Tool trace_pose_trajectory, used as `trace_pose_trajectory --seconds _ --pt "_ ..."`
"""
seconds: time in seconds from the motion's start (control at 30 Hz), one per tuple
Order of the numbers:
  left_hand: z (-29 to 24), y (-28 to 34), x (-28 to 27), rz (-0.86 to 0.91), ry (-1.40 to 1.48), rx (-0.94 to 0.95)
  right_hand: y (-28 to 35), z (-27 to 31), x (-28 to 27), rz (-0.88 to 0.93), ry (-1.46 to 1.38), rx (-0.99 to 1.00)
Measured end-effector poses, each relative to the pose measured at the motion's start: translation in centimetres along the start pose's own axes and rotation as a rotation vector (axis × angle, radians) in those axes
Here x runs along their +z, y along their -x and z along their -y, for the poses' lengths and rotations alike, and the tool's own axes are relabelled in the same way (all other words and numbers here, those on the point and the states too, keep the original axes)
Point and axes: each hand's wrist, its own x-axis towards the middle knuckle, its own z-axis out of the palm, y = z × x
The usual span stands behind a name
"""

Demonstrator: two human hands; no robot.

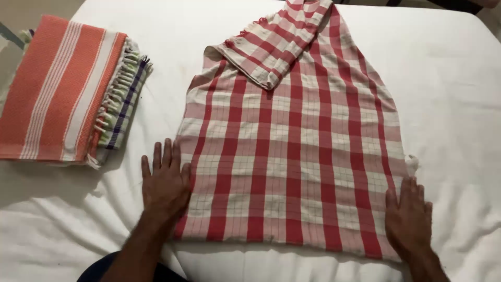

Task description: The person unfolds a red and white checkered cloth on a white bed, smooths it out, and folds it in half multiple times. The person repeatedly smooths the cloth with both hands after each fold to create a neat, compact stack.

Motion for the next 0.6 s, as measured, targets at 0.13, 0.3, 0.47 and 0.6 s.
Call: trace_pose_trajectory --seconds 0.13,0.3,0.47,0.6 --pt "-6.0 2.0 -4.1 0.219 -0.569 0.022 0.4 0.3 2.9 -0.133 0.055 -0.32" --pt "-11.9 4.0 0.1 0.155 0.105 0.186 4.8 8.7 3.0 -0.095 0.016 -0.604" --pt "-10.1 5.4 4.0 -0.287 -0.035 0.284 5.3 7.1 4.1 -0.008 0.863 -0.588" --pt "-8.1 5.3 2.1 -0.045 0.057 0.164 4.9 6.2 3.1 0.105 0.037 -0.203"
